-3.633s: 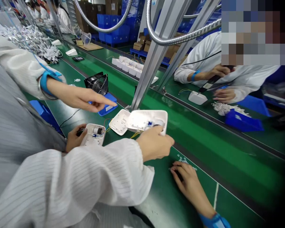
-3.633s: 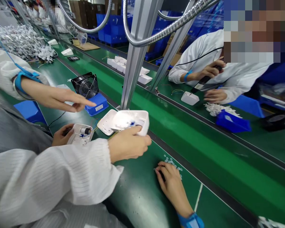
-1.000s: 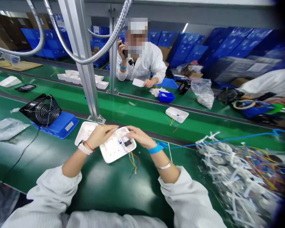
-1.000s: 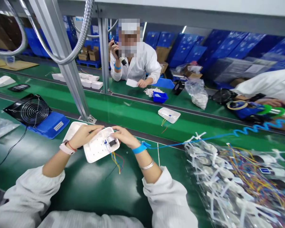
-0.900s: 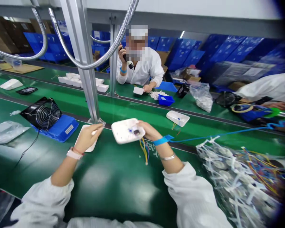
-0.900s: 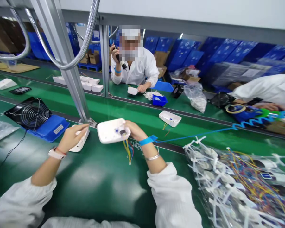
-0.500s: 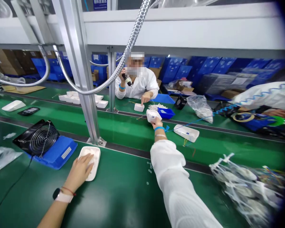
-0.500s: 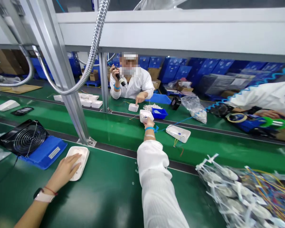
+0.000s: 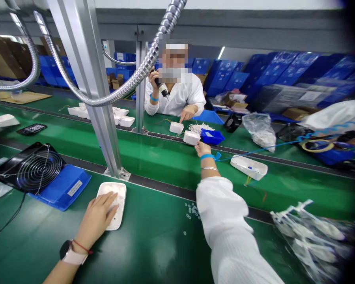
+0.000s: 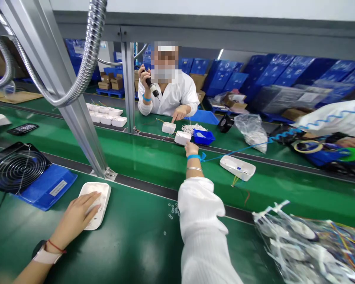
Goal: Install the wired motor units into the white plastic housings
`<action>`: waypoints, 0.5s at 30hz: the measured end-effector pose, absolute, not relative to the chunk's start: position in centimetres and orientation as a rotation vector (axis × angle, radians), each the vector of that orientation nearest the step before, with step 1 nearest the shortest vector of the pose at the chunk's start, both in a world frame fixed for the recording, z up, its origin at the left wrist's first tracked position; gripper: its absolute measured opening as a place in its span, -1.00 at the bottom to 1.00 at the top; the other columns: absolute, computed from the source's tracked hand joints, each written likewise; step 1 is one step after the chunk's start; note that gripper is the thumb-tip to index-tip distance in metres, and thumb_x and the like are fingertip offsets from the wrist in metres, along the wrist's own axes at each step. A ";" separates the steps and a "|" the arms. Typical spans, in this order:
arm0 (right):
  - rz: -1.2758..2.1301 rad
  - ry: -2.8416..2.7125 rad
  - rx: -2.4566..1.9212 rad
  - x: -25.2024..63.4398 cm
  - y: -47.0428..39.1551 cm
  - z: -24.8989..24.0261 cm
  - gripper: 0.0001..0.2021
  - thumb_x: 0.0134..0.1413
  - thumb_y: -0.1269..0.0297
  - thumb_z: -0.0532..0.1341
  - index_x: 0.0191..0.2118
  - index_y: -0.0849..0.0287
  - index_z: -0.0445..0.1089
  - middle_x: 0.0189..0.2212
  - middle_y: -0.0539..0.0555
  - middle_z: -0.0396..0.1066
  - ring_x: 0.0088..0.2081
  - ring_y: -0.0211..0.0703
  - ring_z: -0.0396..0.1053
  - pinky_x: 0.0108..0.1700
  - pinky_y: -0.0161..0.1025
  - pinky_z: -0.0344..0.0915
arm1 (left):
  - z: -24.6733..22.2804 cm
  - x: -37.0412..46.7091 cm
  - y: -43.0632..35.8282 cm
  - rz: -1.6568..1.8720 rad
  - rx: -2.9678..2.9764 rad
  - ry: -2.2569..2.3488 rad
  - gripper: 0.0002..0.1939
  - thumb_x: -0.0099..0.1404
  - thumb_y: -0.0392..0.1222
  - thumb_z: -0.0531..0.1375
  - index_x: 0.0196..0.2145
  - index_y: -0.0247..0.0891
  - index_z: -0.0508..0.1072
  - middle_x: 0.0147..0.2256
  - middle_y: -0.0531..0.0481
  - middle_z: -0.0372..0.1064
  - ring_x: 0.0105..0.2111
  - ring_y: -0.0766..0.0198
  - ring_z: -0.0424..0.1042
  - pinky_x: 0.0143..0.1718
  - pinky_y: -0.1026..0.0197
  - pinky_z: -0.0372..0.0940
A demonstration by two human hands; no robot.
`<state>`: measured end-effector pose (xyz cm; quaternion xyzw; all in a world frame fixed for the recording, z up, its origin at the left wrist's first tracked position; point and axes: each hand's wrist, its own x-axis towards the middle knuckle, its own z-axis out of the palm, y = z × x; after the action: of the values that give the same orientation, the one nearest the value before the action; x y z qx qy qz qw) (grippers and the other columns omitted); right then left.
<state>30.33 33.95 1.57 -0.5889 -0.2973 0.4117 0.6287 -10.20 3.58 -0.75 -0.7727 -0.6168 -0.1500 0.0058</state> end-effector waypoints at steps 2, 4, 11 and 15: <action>0.920 -0.727 -1.383 31.4 31.8 2.6 -0.85 0.09 0.34 0.18 -0.20 0.26 0.34 -0.33 0.04 0.37 -0.37 -0.31 0.34 -0.32 -0.29 0.35 | -0.6 -9.7 3.4 -0.474 -2.421 -1.917 -0.65 0.30 -0.08 0.01 0.00 -0.16 0.35 -0.03 -0.11 0.37 -0.06 0.08 0.35 -0.13 0.04 0.23; 0.935 -0.792 -1.404 32.3 28.1 3.0 -0.89 -0.03 0.40 0.25 -0.31 0.26 0.38 -0.42 0.02 0.39 -0.43 -0.34 0.33 -0.35 -0.35 0.32 | -0.4 -8.9 3.2 -0.469 -2.428 -1.892 -0.67 0.30 -0.08 0.00 -0.02 -0.15 0.36 -0.05 -0.11 0.39 -0.09 0.07 0.37 -0.13 0.02 0.21; 0.868 -1.277 -1.486 33.6 8.2 2.1 -0.67 -0.12 0.08 0.29 -0.25 0.20 0.44 -0.26 0.11 0.46 -0.23 -0.13 0.38 -0.08 -0.13 0.28 | 0.2 -4.9 2.8 -0.484 -2.595 -1.669 -0.68 0.30 -0.10 0.01 -0.08 -0.21 0.40 -0.09 -0.14 0.40 -0.02 0.04 0.30 0.11 -0.12 -0.06; 0.731 -1.211 -1.566 34.5 -0.6 4.6 -0.66 -0.05 0.03 0.24 -0.21 0.16 0.42 -0.21 0.12 0.45 -0.18 -0.08 0.39 -0.07 -0.10 0.29 | 0.2 -2.3 3.4 -0.527 -2.778 -1.464 -0.70 0.30 -0.16 -0.02 -0.09 -0.20 0.41 -0.11 -0.11 0.40 -0.06 0.08 0.33 0.13 -0.11 -0.06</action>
<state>34.51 -0.62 4.62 -0.6456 -0.4994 0.3012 0.4931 -2.27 3.39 0.17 -0.8723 -0.4596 -0.1654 -0.0211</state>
